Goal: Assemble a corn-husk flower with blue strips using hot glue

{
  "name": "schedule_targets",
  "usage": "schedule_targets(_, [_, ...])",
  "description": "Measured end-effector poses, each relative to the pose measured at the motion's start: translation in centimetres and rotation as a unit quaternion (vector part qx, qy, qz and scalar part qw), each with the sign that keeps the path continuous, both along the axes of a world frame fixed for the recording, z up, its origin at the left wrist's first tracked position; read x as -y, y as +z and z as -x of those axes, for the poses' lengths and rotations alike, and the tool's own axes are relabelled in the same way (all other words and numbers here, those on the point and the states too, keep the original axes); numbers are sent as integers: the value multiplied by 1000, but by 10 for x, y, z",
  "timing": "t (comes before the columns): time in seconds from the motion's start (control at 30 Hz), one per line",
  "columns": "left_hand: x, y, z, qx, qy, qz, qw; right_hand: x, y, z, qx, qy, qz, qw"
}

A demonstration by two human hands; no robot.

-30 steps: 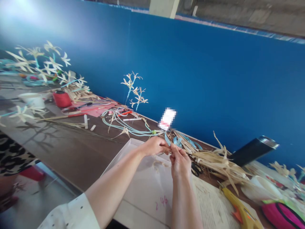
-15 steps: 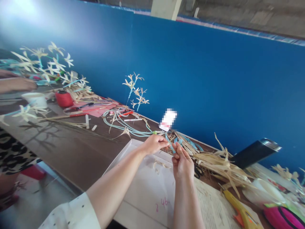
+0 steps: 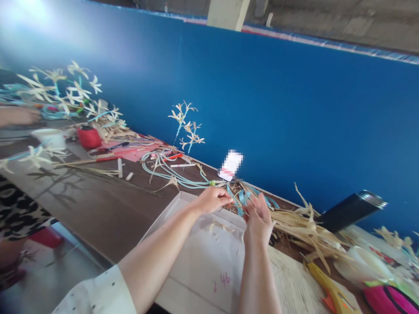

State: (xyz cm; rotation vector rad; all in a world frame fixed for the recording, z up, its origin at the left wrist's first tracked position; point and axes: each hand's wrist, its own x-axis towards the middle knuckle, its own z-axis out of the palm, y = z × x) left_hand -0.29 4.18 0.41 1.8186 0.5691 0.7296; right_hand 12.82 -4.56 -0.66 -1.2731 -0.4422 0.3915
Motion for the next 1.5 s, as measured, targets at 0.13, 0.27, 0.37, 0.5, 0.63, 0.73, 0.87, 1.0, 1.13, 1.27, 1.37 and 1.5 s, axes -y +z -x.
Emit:
schedule_targets(0.13, [2, 2, 1, -19, 9, -9, 1000, 2, 2, -1, -26, 81, -32, 996])
schedule_targets(0.27, [5, 6, 4, -38, 3, -8, 999, 2, 6, 6, -35, 168, -40, 984])
schedule_targets(0.37, [8, 9, 5, -34, -24, 2, 999, 1, 8, 10, -27, 204, -38, 978])
schedule_targets(0.5, [9, 12, 7, -53, -46, -13, 997, 1, 8, 11, -30, 192, -40, 980])
schedule_targets(0.63, [9, 11, 7, -64, -58, -21, 996, 3, 10, 10, -37, 171, -34, 984])
schedule_targets(0.73, [9, 10, 6, -64, -65, -21, 996, 3, 10, 10, -28, 154, -29, 987])
schedule_targets(0.87, [9, 10, 6, -63, -70, -19, 995, 3, 9, 10, -26, 150, -34, 988])
schedule_targets(1.0, [8, 10, 7, -61, -71, -23, 995, 2, 10, 12, -38, 148, -41, 987])
schedule_targets(1.13, [8, 10, 7, -53, -75, -31, 995, 3, 11, 12, -37, 171, -52, 983])
schedule_targets(1.27, [8, 13, 8, -43, -72, -28, 996, 6, 10, 12, -37, 199, -51, 978])
schedule_targets(1.37, [9, 15, 9, -37, -64, -20, 997, 6, 10, 12, -40, 212, -46, 975])
schedule_targets(1.5, [10, 14, 10, -30, -64, -7, 997, 6, 11, 13, -49, 209, -44, 976])
